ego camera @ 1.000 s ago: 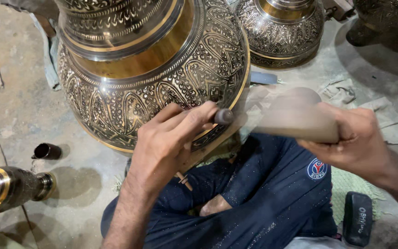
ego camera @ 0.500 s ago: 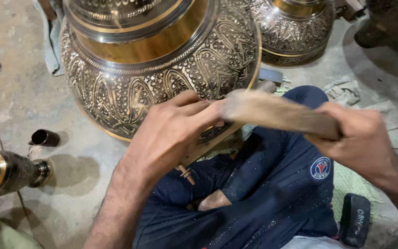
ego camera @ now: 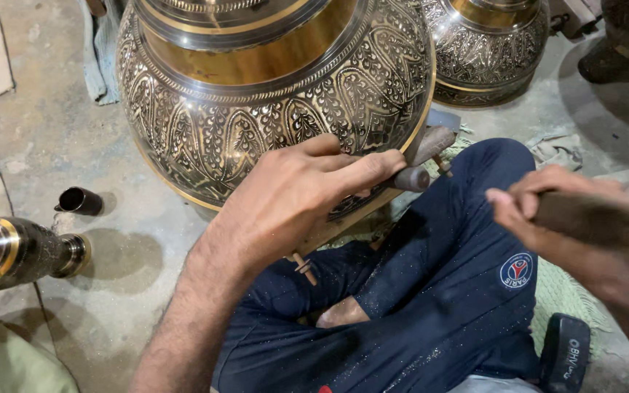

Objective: The person uses a chisel and wooden mallet to engrave intricate patterns onto the surface of a large brass vessel. They repeatedly strike the chisel to create detailed designs on the metal.

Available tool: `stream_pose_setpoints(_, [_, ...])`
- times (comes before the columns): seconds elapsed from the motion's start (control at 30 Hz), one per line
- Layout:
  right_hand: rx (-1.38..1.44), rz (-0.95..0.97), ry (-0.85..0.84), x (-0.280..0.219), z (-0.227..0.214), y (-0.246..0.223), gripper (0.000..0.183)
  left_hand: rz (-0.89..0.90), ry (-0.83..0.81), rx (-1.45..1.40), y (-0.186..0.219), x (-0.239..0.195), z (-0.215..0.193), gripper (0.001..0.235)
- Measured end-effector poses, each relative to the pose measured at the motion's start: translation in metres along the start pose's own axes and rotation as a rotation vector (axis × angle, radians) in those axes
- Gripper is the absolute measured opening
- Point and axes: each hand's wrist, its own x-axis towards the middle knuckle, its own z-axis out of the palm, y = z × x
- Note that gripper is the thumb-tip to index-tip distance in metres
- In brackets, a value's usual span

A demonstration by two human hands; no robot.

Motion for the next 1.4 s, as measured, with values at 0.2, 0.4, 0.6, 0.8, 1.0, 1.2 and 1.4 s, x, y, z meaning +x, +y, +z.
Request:
stream_pose_setpoints(0.2, [-0.119, -0.076, 0.063, 0.001, 0.003, 0.0, 0.021, 0.07, 0.061, 0.009, -0.001, -0.004, 0.001, 0.05])
stream_pose_setpoints(0.4, [-0.156, -0.096, 0.019, 0.002, -0.002, -0.019, 0.019, 0.04, 0.022, -0.008, -0.003, -0.007, 0.004, 0.05])
stream_pose_setpoints(0.6, [-0.05, -0.231, 0.17, 0.009, 0.011, -0.011, 0.022, 0.061, 0.051, -0.02, -0.001, -0.013, 0.003, 0.043])
stream_pose_setpoints(0.8, [-0.209, 0.145, -0.015, 0.004, 0.014, 0.021, 0.035, -0.074, 0.535, -0.469, -0.009, -0.041, -0.012, 0.03])
stream_pose_setpoints(1.0, [0.475, -0.053, 0.147, -0.004, 0.033, 0.07, 0.023, -0.487, 1.073, -0.647, -0.013, -0.097, -0.018, 0.029])
stream_pose_setpoints(1.2, [0.205, 0.194, -0.184, 0.014, 0.043, 0.122, 0.02, -0.693, 1.187, -0.744, 0.001, -0.104, 0.009, 0.042])
stream_pose_setpoints(1.4, [0.248, 0.169, -0.222, 0.056, -0.005, 0.107, 0.034, -0.52, 1.201, -0.686, 0.02, -0.075, 0.057, 0.042])
